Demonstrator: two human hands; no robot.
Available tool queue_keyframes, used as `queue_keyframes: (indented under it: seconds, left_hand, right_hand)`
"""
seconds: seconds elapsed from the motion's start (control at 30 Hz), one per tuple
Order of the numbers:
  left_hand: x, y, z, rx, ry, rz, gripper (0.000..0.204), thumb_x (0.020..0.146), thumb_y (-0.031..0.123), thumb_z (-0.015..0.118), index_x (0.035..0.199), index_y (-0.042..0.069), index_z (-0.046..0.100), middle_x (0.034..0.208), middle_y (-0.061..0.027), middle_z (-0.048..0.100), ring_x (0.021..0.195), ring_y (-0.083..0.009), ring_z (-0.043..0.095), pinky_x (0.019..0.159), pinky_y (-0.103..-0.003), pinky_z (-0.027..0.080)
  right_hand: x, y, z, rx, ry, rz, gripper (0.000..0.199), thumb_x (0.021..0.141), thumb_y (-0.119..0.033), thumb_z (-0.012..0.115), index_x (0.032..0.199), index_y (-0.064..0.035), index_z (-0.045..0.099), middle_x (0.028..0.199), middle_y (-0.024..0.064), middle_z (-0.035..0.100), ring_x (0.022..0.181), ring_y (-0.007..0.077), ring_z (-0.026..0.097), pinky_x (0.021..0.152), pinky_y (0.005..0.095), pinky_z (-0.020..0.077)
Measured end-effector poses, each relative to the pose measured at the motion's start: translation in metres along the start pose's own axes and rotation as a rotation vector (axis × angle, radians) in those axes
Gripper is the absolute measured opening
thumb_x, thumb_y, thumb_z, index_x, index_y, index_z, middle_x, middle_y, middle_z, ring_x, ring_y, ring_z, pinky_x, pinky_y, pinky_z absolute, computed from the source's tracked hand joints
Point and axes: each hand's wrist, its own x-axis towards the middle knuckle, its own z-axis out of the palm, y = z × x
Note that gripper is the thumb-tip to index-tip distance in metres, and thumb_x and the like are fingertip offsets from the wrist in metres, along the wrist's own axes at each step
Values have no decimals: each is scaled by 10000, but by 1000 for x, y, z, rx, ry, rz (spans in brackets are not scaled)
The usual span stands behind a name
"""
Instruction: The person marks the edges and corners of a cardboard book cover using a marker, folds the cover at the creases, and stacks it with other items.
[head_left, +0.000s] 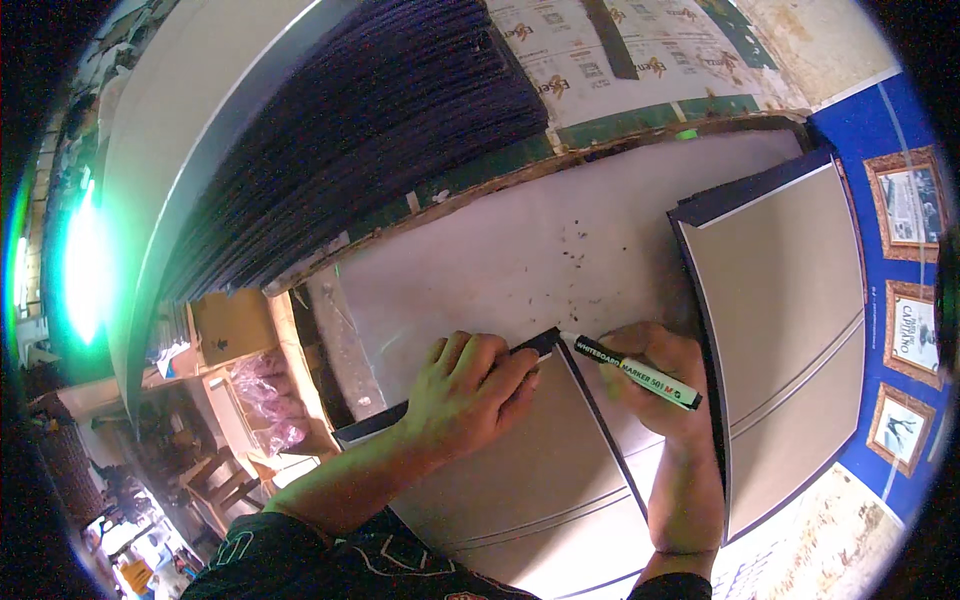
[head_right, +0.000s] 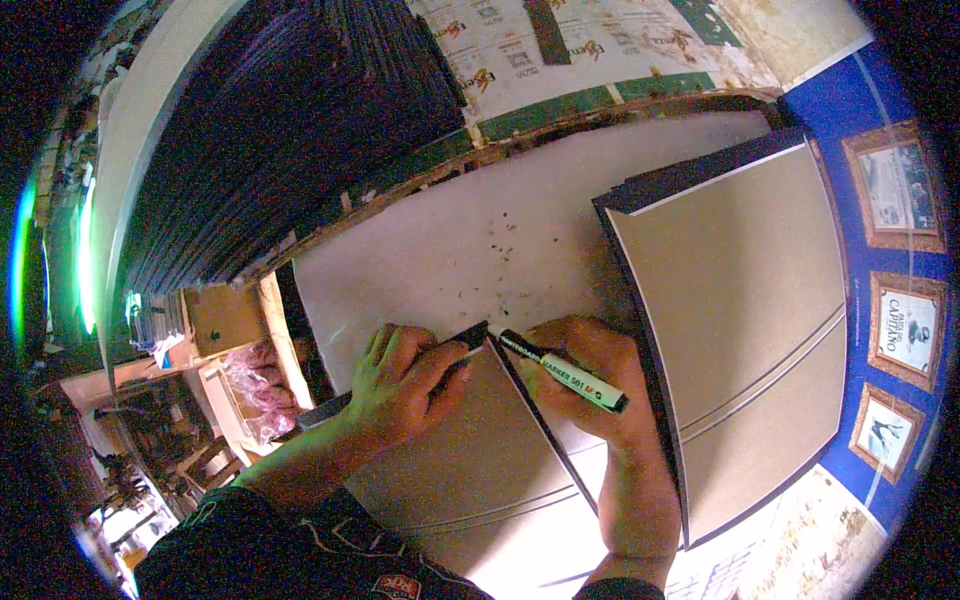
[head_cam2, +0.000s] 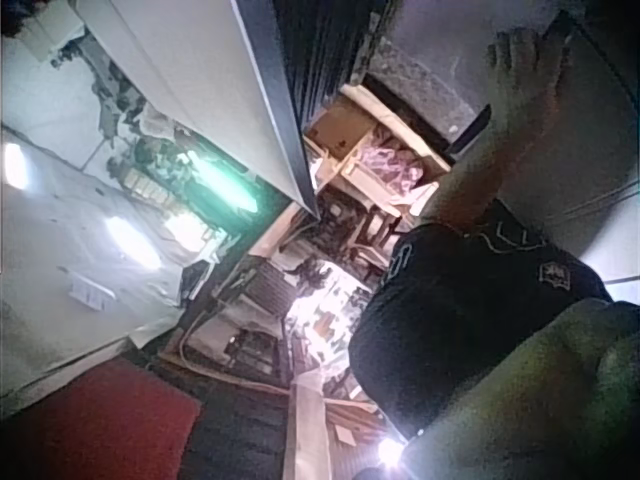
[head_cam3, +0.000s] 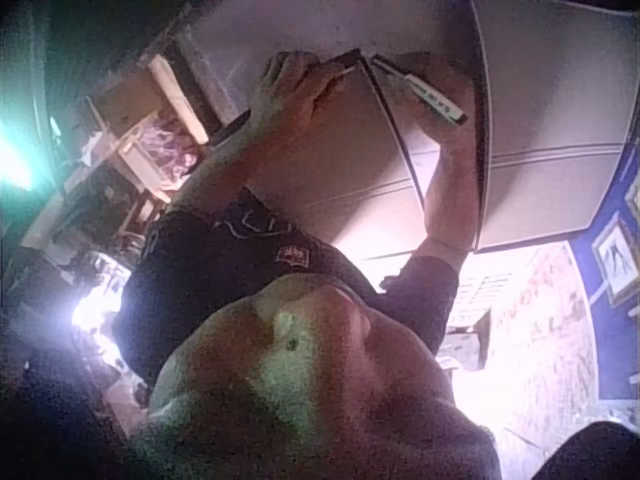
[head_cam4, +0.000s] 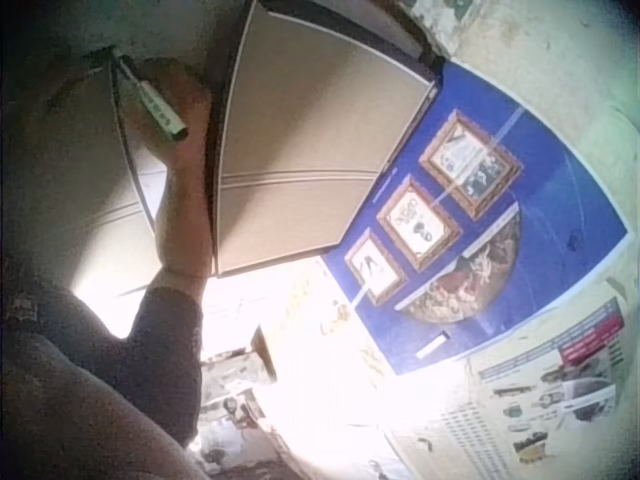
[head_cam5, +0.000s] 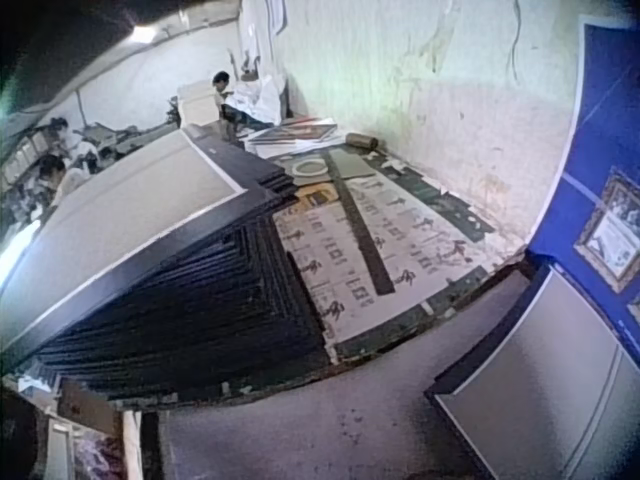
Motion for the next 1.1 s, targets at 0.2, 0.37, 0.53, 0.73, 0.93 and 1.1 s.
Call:
queue_keyframes:
  seconds: [0.2, 0.37, 0.53, 0.73, 0.93, 1.1]
  left_hand:
    - [1, -3, -1, 10, 12, 11, 198, 783, 162, 718, 962, 117, 648, 826, -39, 488, 739, -215, 530, 629, -359, 434]
    - [3, 11, -10, -78, 22, 30, 230, 763, 115, 717, 948, 68, 588, 924, -120, 546, 824, -337, 548, 706, -443, 462]
    - [-9, -5, 5, -94, 37, 10, 186, 791, 114, 684, 907, 52, 553, 890, -130, 538, 810, -331, 547, 717, -428, 458]
    - [-10, -55, -4, -660, 77, -234, 92, 868, 92, 609, 929, 30, 579, 843, -64, 546, 764, -154, 526, 692, -301, 444]
    - [-66, -123, -79, -484, -172, -460, 298, 948, 273, 601, 879, -16, 579, 794, -47, 549, 746, -142, 517, 680, -326, 456]
    - [-105, -117, -83, -270, -467, -338, 318, 953, 278, 579, 912, -37, 602, 757, -162, 593, 738, -260, 597, 681, -427, 467]
  right_hand:
    - [8, -1, -5, -106, -37, -222, 106, 842, -57, 672, 916, -1, 620, 787, 72, 692, 683, 88, 639, 588, 240, 511]
    - [-12, -1, 9, -260, 252, -263, 193, 829, -118, 687, 995, -36, 632, 913, 108, 687, 783, 163, 657, 694, 294, 528]
    - [-38, -45, 2, -293, 64, -203, 226, 927, -141, 581, 1125, -41, 621, 1097, 184, 673, 949, 234, 668, 816, 351, 545]
    - [-237, -80, -11, -38, 961, -399, 303, 1027, -204, 402, 1138, 65, 489, 1039, 237, 638, 861, 311, 680, 754, 376, 576]
    - [-436, -66, 129, -86, 1338, 433, 460, 1033, -433, 371, 1073, -17, 564, 966, 102, 603, 758, 118, 551, 638, 256, 468]
    - [-414, -86, 221, -79, 1202, 838, 379, 861, -46, 615, 1213, -2, 480, 1071, 224, 633, 1013, 346, 645, 809, 421, 519]
